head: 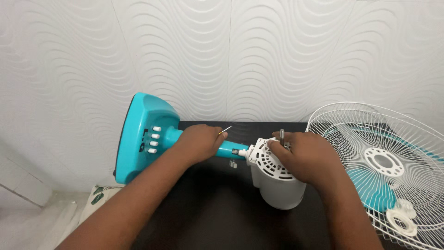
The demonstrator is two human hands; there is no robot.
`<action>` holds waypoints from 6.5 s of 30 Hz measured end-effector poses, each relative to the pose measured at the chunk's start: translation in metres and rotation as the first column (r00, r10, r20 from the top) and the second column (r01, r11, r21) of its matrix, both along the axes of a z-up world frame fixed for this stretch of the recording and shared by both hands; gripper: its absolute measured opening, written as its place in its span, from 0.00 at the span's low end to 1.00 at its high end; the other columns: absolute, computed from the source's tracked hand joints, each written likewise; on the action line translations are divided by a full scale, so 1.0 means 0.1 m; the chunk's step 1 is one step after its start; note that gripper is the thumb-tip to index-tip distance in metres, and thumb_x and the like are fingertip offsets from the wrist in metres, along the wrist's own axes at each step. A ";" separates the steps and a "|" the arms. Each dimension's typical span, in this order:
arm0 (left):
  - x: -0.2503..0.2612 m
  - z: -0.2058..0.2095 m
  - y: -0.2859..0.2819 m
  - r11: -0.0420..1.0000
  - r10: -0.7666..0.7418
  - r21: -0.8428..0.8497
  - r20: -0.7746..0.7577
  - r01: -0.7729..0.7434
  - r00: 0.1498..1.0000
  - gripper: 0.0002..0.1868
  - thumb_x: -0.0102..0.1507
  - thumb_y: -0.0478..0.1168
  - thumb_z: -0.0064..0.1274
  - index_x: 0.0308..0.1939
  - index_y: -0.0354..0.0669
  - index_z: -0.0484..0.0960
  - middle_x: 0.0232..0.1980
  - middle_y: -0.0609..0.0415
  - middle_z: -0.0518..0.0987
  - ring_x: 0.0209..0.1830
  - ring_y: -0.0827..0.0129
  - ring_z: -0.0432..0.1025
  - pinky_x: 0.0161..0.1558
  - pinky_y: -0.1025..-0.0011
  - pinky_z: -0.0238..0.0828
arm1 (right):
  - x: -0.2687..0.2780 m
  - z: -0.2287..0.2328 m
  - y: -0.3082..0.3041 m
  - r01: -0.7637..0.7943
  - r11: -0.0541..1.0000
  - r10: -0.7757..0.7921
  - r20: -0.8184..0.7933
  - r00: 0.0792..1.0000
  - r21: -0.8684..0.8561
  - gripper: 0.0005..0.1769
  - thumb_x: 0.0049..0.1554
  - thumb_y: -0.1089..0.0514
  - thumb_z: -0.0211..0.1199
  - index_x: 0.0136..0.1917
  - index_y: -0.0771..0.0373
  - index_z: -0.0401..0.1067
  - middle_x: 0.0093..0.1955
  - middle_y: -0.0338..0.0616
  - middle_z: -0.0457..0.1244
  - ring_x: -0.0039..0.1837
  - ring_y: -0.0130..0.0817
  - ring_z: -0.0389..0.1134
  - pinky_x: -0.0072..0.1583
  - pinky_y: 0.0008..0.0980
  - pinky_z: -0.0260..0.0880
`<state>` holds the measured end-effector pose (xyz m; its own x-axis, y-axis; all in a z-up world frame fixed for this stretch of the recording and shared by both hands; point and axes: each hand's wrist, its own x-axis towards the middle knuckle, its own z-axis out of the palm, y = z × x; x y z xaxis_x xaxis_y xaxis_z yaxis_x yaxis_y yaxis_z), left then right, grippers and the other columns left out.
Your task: The person assembles a table fan by attaching the motor housing to the base, securing the front grille, and installing the fan blade. They use a screwdriver to tighten screws and fasten components together.
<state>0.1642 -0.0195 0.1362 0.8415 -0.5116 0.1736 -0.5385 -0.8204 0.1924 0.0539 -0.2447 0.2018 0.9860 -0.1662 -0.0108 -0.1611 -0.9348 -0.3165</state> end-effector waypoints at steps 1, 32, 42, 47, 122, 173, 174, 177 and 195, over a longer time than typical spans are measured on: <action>0.02 -0.04 -0.06 0.999 0.025 0.026 0.009 -0.025 1.000 0.25 0.72 0.56 0.38 0.39 0.42 0.84 0.39 0.42 0.84 0.43 0.45 0.77 0.49 0.48 0.71 | 0.00 -0.01 -0.01 0.000 0.999 -0.001 0.027 1.000 0.039 0.27 0.57 0.38 0.54 0.61 0.53 0.78 0.39 0.51 0.73 0.46 0.47 0.76 0.55 0.44 0.74; -0.26 -0.37 -0.08 0.995 -0.096 0.034 0.312 0.090 0.945 0.21 0.68 0.57 0.47 0.39 0.44 0.81 0.34 0.49 0.82 0.36 0.54 0.78 0.39 0.52 0.71 | 0.34 -0.26 -0.37 -0.033 0.998 0.031 0.037 0.999 0.047 0.30 0.53 0.35 0.59 0.56 0.57 0.83 0.50 0.52 0.74 0.53 0.45 0.76 0.58 0.44 0.73; -0.36 0.09 -0.11 0.915 -0.257 0.289 -0.123 0.282 0.959 0.31 0.45 0.56 0.73 0.45 0.44 0.84 0.40 0.48 0.84 0.43 0.52 0.79 0.45 0.54 0.74 | 0.26 -0.26 -0.41 -0.061 0.993 0.059 0.015 0.998 0.101 0.26 0.54 0.35 0.59 0.61 0.43 0.80 0.50 0.49 0.75 0.52 0.42 0.76 0.57 0.42 0.73; -0.42 0.35 -0.17 0.891 -0.179 0.355 -0.297 0.282 0.938 0.32 0.44 0.58 0.73 0.48 0.49 0.86 0.43 0.50 0.86 0.45 0.54 0.81 0.46 0.55 0.75 | 0.29 -0.30 -0.47 -0.145 0.974 0.139 0.047 0.989 0.174 0.26 0.55 0.36 0.57 0.64 0.36 0.78 0.45 0.45 0.76 0.47 0.37 0.76 0.53 0.40 0.73; -0.75 -0.64 -0.30 -0.421 -0.665 -0.681 -0.217 -0.599 0.714 0.53 0.48 0.53 0.72 0.69 0.45 0.56 0.59 0.47 0.73 0.63 0.53 0.72 0.61 0.47 0.75 | -0.40 -0.72 -0.11 0.025 0.999 -0.047 0.865 0.499 0.039 0.25 0.63 0.46 0.64 0.65 0.67 0.71 0.60 0.65 0.68 0.61 0.59 0.69 0.57 0.50 0.70; -0.11 -0.94 0.37 -0.504 -0.692 -0.768 0.086 -0.394 0.717 0.32 0.54 0.47 0.74 0.58 0.50 0.75 0.52 0.54 0.78 0.56 0.54 0.73 0.59 0.47 0.74 | -1.00 -1.68 -0.28 0.434 0.862 -0.474 0.110 0.874 0.261 0.23 0.53 0.40 0.69 0.58 0.49 0.76 0.26 0.43 0.68 0.32 0.37 0.73 0.41 0.37 0.72; -0.11 -0.95 0.36 -0.506 -0.684 -0.763 0.069 -0.403 0.727 0.31 0.54 0.47 0.74 0.58 0.50 0.75 0.52 0.55 0.78 0.55 0.55 0.73 0.59 0.48 0.73 | -1.01 -1.68 -0.28 0.444 0.849 -0.491 0.114 0.864 0.288 0.22 0.53 0.40 0.69 0.57 0.50 0.77 0.26 0.43 0.68 0.31 0.37 0.73 0.40 0.37 0.72; -0.13 -0.94 0.36 -0.503 -0.648 -0.762 0.020 -0.408 0.762 0.31 0.53 0.46 0.74 0.56 0.51 0.75 0.51 0.55 0.78 0.56 0.54 0.74 0.60 0.48 0.74 | -1.10 -1.73 -0.33 0.435 0.825 -0.542 0.284 0.791 0.362 0.15 0.53 0.44 0.70 0.47 0.55 0.80 0.26 0.42 0.69 0.30 0.34 0.72 0.38 0.35 0.72; -0.22 -0.81 0.33 -0.491 -0.625 -0.767 -0.020 -0.413 0.781 0.27 0.54 0.42 0.72 0.54 0.52 0.77 0.49 0.54 0.80 0.54 0.55 0.76 0.58 0.45 0.76 | -1.06 -0.90 -2.00 0.526 0.838 -0.542 -0.112 0.833 -0.142 0.37 0.45 0.35 0.77 0.64 0.48 0.76 0.61 0.44 0.71 0.63 0.42 0.73 0.63 0.41 0.74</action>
